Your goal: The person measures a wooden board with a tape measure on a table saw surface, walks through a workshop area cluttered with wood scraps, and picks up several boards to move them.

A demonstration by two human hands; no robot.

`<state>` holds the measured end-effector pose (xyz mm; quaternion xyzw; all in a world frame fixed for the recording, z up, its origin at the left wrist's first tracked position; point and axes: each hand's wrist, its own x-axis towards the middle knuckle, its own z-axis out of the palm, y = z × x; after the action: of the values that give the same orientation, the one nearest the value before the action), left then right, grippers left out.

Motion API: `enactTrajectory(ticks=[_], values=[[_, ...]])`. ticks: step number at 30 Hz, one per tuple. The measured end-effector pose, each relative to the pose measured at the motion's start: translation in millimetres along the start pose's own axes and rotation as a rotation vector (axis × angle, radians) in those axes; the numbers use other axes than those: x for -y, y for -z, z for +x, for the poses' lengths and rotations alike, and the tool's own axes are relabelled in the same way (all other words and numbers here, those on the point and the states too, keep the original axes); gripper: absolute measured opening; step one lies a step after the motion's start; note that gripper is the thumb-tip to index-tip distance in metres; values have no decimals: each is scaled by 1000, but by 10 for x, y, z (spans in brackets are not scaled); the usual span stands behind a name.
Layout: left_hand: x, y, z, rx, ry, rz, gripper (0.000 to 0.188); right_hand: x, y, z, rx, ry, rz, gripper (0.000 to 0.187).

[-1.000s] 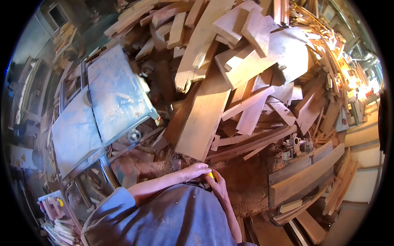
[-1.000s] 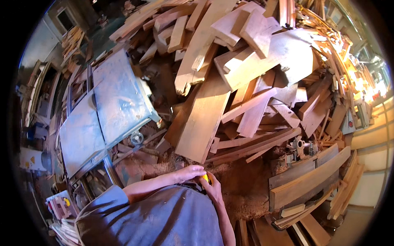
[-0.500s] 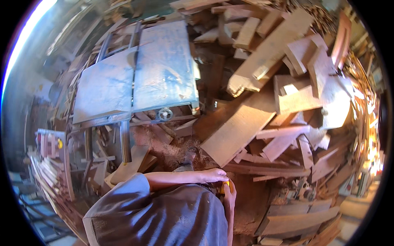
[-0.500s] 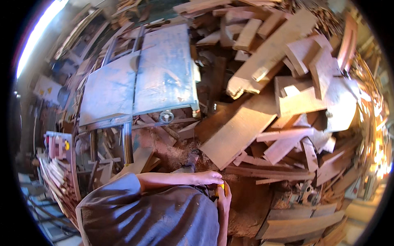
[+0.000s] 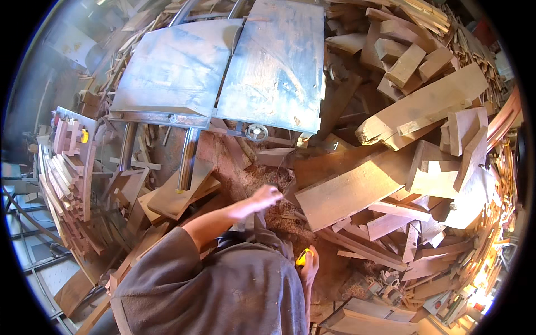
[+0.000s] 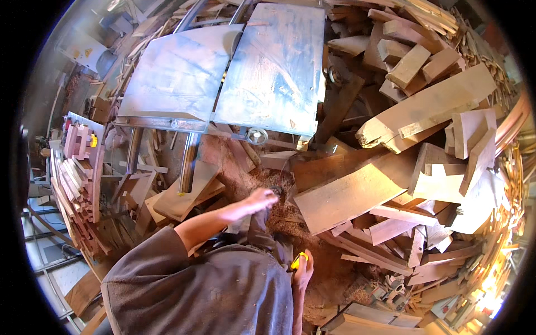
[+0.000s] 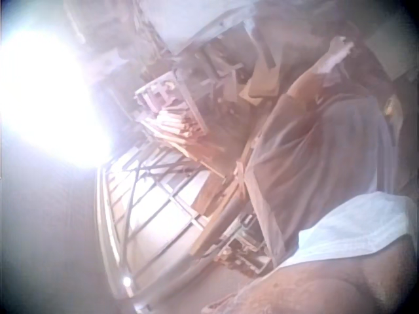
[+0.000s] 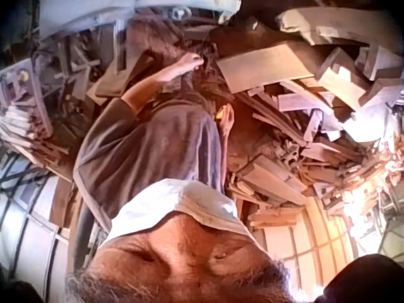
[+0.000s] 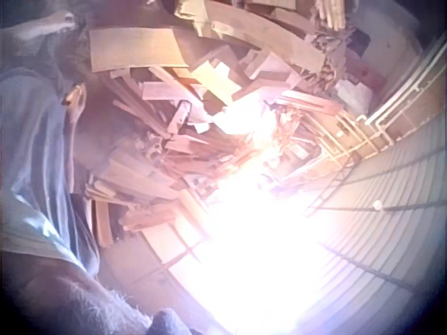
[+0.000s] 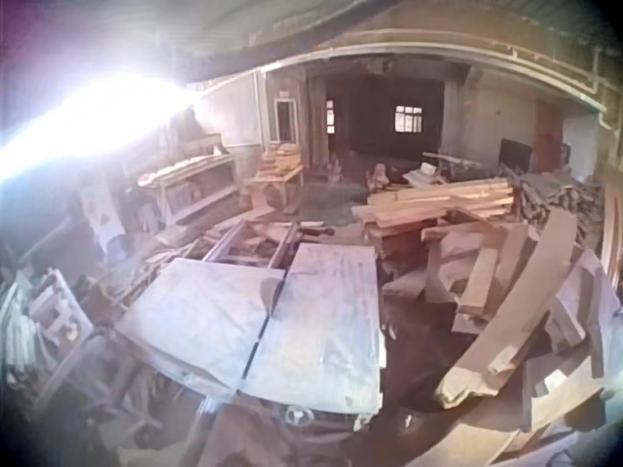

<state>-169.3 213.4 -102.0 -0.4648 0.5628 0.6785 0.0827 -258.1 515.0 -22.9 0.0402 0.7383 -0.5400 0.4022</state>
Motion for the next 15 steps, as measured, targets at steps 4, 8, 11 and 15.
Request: enactTrajectory(ticks=[4,8,11,15], values=[[-78,436,557,-156,-35,109,33,-315,30,-42,-48,81,-434,42],[-127,512,1209,-183,-20,195,39,-478,-55,-85,-27,-126,-498,51],[-325,378,1511,-127,82,-28,36,-489,-272,-192,-114,-152,-390,51],[-88,296,2161,-40,235,-736,30,-721,-410,-206,-160,-241,-335,48]])
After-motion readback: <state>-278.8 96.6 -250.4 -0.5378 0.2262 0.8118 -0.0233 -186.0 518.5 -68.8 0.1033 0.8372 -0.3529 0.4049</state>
